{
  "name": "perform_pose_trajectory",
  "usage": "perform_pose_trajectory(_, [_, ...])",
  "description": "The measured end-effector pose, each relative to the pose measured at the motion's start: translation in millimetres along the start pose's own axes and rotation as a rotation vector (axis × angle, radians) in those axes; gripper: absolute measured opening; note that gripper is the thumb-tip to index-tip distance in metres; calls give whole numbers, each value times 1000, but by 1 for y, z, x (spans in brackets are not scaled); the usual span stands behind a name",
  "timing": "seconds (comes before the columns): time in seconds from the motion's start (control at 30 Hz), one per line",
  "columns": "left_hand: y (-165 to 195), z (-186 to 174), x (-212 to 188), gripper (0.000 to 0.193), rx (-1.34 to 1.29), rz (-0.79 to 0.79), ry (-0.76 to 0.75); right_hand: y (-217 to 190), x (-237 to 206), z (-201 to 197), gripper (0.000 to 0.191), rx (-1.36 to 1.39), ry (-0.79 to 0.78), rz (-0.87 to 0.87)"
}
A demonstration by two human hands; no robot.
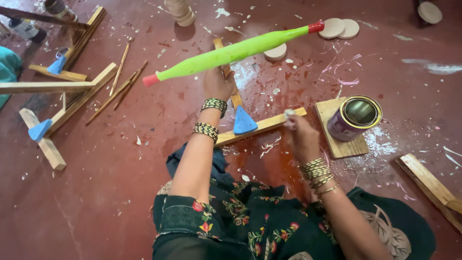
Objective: The person sits on the floor and uses a brush to apply a clear coating from a can onto wooden frame parts, holding each piece steady with one hand while brushing the surfaces, turning pieces to coat different sides and dipping the brush back into the can.
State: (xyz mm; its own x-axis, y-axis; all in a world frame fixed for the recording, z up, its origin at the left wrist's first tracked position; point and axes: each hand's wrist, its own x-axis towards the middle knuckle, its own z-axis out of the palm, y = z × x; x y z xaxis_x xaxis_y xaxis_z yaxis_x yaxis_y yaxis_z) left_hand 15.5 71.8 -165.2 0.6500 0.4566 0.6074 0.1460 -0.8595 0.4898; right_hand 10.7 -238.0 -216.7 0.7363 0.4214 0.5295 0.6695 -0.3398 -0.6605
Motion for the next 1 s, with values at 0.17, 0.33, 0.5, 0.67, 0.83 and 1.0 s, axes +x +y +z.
perform_pose_trajectory(0.17, [14, -23, -12, 68, 68, -68, -99, -43, -12, -4, 18, 186, -155, 169])
perform_pose_trajectory(0.33, [40, -53, -55, 72, 151, 209, -79, -65, -17, -32, 26, 372, -9, -116])
perform_pose_trajectory(0.5, [82, -97, -68, 39, 218, 514, -201, -63, -23, -33, 31, 279, 35, -286])
perform_pose_trajectory(0.67, [129, -138, -23, 47, 399, 545, 239, -39, -35, -13, 27, -172, -181, -201])
perform_pose_trajectory(0.83, [148, -157, -12, 46, 360, 495, 266, -9, -19, -36, 8, 368, 25, 30])
perform_pose_trajectory(1.0, [167, -103, -52, 39, 103, 527, 69, 23, 15, -123, 11, 450, 422, 27])
